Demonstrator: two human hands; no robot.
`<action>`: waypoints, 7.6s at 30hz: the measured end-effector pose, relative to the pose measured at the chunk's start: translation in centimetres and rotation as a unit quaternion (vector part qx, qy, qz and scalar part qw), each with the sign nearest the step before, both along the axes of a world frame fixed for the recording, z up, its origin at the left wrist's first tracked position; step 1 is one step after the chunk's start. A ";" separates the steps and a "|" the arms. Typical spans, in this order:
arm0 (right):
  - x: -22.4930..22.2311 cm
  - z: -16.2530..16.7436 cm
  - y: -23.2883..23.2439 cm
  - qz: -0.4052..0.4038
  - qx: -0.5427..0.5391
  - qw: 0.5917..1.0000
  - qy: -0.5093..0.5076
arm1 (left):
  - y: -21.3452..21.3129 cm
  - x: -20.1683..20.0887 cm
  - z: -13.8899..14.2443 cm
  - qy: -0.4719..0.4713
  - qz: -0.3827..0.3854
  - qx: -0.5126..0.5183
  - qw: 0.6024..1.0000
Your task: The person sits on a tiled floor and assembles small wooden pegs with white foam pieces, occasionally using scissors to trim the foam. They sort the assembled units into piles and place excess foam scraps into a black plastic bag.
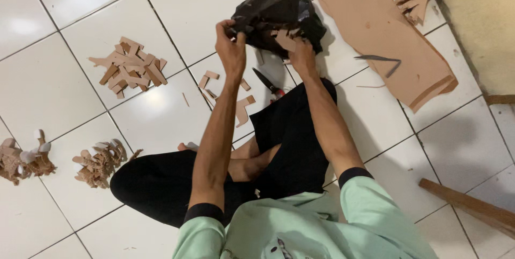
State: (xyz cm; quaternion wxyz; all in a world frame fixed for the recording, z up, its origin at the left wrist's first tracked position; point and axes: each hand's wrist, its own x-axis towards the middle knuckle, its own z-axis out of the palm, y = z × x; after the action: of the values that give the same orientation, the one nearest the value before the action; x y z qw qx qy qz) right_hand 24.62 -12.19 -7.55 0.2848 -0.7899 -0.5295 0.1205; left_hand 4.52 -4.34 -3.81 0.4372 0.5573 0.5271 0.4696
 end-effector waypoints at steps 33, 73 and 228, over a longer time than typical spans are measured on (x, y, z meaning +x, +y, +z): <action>-10.0 -1.6 -9.5 0.035 0.001 0.970 0.240 | -15.7 -13.5 -9.6 0.118 -0.074 -0.138 0.981; -15.0 -1.5 -10.8 0.314 -0.196 0.918 0.142 | -17.0 -15.5 -8.0 -0.140 -0.067 -0.231 0.961; -19.5 9.3 -20.6 0.248 -0.120 0.853 0.443 | -21.9 -21.3 7.0 -0.135 -0.082 -0.164 0.974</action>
State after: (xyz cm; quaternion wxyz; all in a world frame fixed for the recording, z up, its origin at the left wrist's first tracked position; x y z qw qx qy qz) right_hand 5.17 -32.80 1.71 0.3525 -0.5236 -0.5073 0.5867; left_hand -16.76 -26.25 3.17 0.6268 0.4510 0.4856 0.4097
